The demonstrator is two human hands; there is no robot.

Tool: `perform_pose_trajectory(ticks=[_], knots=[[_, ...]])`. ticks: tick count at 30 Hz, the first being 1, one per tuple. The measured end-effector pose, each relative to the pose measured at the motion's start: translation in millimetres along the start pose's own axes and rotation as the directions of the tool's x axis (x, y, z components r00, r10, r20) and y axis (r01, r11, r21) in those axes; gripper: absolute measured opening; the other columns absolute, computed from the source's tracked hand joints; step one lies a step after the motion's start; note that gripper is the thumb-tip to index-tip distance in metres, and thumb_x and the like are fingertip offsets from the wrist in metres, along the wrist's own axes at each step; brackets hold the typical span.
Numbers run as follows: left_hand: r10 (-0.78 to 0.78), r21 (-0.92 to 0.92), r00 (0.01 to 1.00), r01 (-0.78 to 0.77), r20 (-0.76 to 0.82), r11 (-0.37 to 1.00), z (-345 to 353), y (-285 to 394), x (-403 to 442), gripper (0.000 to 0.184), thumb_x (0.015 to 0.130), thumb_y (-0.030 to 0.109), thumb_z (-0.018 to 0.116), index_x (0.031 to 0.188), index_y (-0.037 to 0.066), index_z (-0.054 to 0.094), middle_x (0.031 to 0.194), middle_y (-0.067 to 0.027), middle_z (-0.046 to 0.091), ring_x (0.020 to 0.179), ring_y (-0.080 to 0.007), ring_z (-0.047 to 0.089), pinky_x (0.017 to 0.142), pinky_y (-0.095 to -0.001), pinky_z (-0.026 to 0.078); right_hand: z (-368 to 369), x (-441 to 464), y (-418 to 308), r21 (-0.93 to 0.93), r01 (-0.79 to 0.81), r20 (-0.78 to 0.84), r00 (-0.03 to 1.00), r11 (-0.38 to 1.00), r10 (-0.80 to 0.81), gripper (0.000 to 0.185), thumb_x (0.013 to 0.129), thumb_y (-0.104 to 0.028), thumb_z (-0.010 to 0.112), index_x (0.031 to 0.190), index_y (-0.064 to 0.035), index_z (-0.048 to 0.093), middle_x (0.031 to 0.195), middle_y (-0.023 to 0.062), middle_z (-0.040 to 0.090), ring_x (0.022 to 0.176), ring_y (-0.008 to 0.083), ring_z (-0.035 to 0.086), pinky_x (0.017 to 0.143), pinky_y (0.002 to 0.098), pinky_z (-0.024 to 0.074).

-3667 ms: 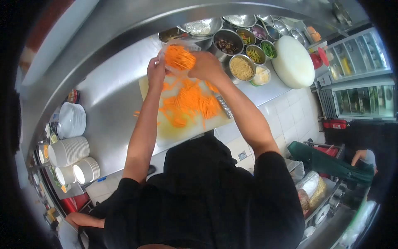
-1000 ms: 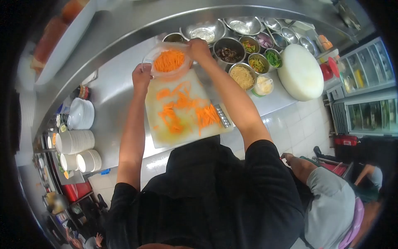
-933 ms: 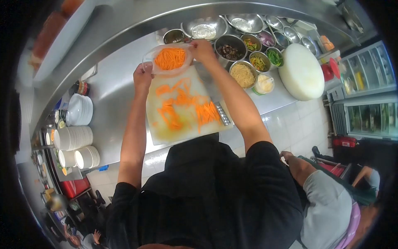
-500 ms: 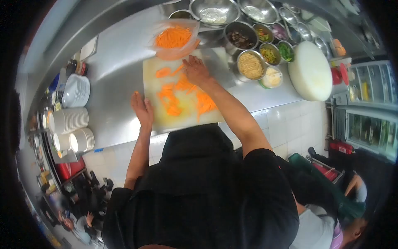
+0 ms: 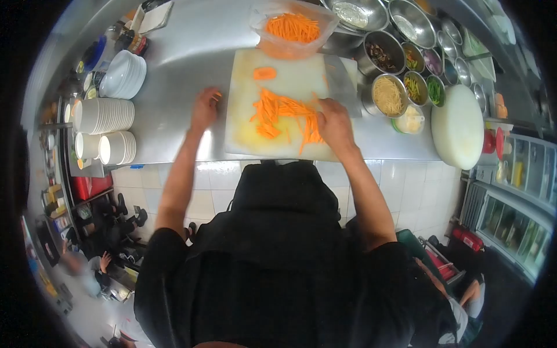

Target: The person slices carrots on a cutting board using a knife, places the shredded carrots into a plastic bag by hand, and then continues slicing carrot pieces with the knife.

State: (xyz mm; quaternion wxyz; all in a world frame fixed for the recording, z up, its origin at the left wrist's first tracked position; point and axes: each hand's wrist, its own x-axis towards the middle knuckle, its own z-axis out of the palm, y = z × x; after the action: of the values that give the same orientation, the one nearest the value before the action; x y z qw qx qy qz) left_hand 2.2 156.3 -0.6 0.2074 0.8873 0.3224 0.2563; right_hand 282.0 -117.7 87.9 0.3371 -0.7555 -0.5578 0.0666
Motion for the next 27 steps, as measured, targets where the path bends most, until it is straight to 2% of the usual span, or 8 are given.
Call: perform_pose_trajectory(ticks=[2, 4, 7, 11, 20, 23, 25, 27], knots=[[0.061, -0.043, 0.99, -0.056, 0.125, 0.997, -18, -23, 21, 0.03, 0.076, -0.008, 0.054, 0.102, 0.002, 0.066, 0.105, -0.0196, 0.064, 0.097, -0.039, 0.06, 0.09, -0.0437, 0.048, -14, -11, 2, -0.008, -0.049, 0.041, 0.998, 0.999, 0.049, 0.03, 0.079, 0.0, 0.059, 0.109, 0.0028, 0.063, 0.108, 0.0204, 0.065, 0.1, 0.0407, 0.059, 0.089, 0.0451, 0.0477], [-0.002, -0.107, 0.886, 0.059, 0.464, 0.992, -18, -36, 37, 0.023, 0.078, -0.002, 0.057, 0.098, 0.004, 0.066, 0.097, -0.0197, 0.066, 0.092, -0.038, 0.062, 0.082, -0.047, 0.051, -15, -28, 13, -0.066, -0.096, 0.004, 0.995, 0.993, 0.097, 0.029, 0.079, -0.002, 0.06, 0.108, 0.0031, 0.063, 0.105, 0.0216, 0.064, 0.099, 0.041, 0.059, 0.087, 0.0451, 0.0484], [-0.043, 0.205, 0.783, -0.109, 0.621, 0.973, -14, -29, 53, 0.017, 0.08, 0.009, 0.061, 0.095, 0.006, 0.067, 0.095, -0.0196, 0.067, 0.087, -0.0382, 0.064, 0.078, -0.0481, 0.052, -18, -57, 22, -0.189, -0.195, -0.045, 0.981, 0.962, 0.19, 0.035, 0.079, -0.006, 0.063, 0.113, 0.0025, 0.061, 0.104, 0.0247, 0.061, 0.098, 0.042, 0.059, 0.088, 0.0465, 0.048], [-0.108, 0.284, 0.736, -0.118, 0.668, 0.952, -15, -11, 53, 0.02, 0.081, 0.018, 0.061, 0.096, 0.006, 0.067, 0.093, -0.0206, 0.068, 0.088, -0.0395, 0.064, 0.078, -0.0495, 0.052, -12, -89, 16, -0.23, -0.446, -0.024, 0.891, 0.865, 0.454, 0.048, 0.08, -0.01, 0.063, 0.125, 0.0006, 0.053, 0.106, 0.0271, 0.058, 0.098, 0.0439, 0.058, 0.088, 0.0488, 0.0479], [-0.178, 0.457, 0.837, -0.095, 0.518, 0.884, 10, -1, 43, 0.021, 0.079, 0.02, 0.061, 0.093, 0.006, 0.067, 0.09, -0.0204, 0.067, 0.089, -0.0403, 0.064, 0.081, -0.0472, 0.052, -3, -83, 16, -0.22, -0.545, -0.033, 0.833, 0.809, 0.552, 0.069, 0.073, -0.005, 0.06, 0.138, -0.0042, 0.037, 0.112, 0.0265, 0.056, 0.096, 0.0451, 0.06, 0.08, 0.0485, 0.0518], [-0.321, 0.351, 0.829, 0.163, 0.458, 0.922, 7, 30, 24, 0.025, 0.076, 0.013, 0.059, 0.098, 0.002, 0.064, 0.094, -0.0201, 0.066, 0.091, -0.0396, 0.063, 0.083, -0.0456, 0.052, -17, -88, 0, -0.176, -0.576, -0.062, 0.816, 0.799, 0.575, 0.066, 0.072, -0.006, 0.06, 0.135, -0.0032, 0.041, 0.104, 0.0262, 0.06, 0.089, 0.0444, 0.062, 0.076, 0.0492, 0.0523], [0.196, -0.035, 0.98, -0.195, 0.027, 0.98, 31, 46, -3, 0.031, 0.074, 0.008, 0.056, 0.104, -0.001, 0.06, 0.107, -0.0214, 0.062, 0.103, -0.0407, 0.058, 0.092, -0.0443, 0.048, -11, -101, 1, -0.143, -0.508, -0.128, 0.86, 0.849, 0.493, 0.056, 0.074, -0.008, 0.058, 0.129, -0.0029, 0.049, 0.09, 0.0254, 0.063, 0.079, 0.0427, 0.064, 0.072, 0.0499, 0.0531], [0.22, -0.111, 0.975, -0.222, -0.031, 0.969, 51, 90, -16, 0.042, 0.076, 0.009, 0.056, 0.117, -0.002, 0.055, 0.121, -0.0235, 0.055, 0.119, -0.0424, 0.05, 0.102, -0.0449, 0.041, -14, -107, -7, -0.141, -0.49, -0.087, 0.871, 0.86, 0.483, 0.055, 0.074, -0.009, 0.059, 0.128, -0.0023, 0.05, 0.088, 0.0255, 0.063, 0.079, 0.0432, 0.064, 0.072, 0.0494, 0.053]])
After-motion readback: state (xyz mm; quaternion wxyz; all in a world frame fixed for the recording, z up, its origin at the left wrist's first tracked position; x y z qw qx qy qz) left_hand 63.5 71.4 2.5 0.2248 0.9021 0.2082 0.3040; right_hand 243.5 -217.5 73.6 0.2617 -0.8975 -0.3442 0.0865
